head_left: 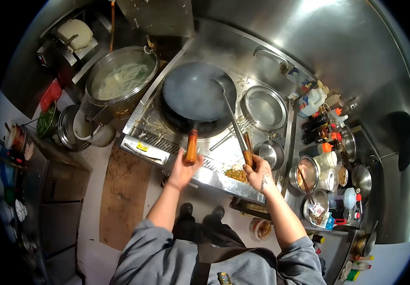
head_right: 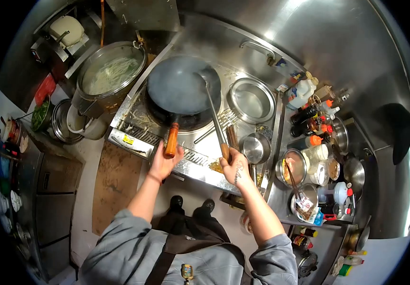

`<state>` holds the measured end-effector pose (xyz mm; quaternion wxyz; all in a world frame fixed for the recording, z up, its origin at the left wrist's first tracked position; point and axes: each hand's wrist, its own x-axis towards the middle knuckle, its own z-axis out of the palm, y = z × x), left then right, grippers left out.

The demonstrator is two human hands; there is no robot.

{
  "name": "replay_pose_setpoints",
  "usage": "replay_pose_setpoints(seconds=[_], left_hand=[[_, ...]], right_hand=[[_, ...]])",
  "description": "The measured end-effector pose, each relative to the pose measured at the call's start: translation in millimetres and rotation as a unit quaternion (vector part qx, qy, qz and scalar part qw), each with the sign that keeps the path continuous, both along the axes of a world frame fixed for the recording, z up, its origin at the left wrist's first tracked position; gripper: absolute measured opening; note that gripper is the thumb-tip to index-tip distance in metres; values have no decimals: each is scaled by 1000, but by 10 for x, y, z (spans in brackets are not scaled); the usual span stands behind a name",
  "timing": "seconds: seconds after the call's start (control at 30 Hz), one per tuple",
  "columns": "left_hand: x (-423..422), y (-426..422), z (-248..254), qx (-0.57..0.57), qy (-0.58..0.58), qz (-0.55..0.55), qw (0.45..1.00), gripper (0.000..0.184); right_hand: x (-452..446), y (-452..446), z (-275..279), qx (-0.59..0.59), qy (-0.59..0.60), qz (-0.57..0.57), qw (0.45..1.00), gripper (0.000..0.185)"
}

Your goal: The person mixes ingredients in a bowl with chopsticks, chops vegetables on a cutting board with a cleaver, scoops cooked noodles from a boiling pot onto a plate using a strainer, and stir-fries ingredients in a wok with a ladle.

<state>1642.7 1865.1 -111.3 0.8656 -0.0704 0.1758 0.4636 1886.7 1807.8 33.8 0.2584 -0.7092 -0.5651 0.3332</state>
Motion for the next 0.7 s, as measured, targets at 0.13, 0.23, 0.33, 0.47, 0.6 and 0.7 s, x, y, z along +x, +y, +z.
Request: replay_pose_setpoints(seconds=[0.13,0.23,0.33,0.47,0.6,0.7], left_hand=[[39,-1290,-414,-13,176,-175,969,60],[224,-1836,-521,-49,244,-213,945,53],[517,-2018,-399,5,302,-227,926,43],[1155,-2063,-181,146,316,-335,876,38],[2134,-1928,207,277,254,-386,843,36],[3026,-1687,100,284,258,-324,865,40]], right_hand=[[-38,109,-32,16,-164,16,986,27],[73,235,-353,13,-257,61,964,46],[223,305,-708,26,-226,92,970,50],[479,-105,-503,146,-169,73,972,52],[1620,-996,-20,220,-210,-6,953,54],[2408,-1825,1,94,-368,-98,920,69]])
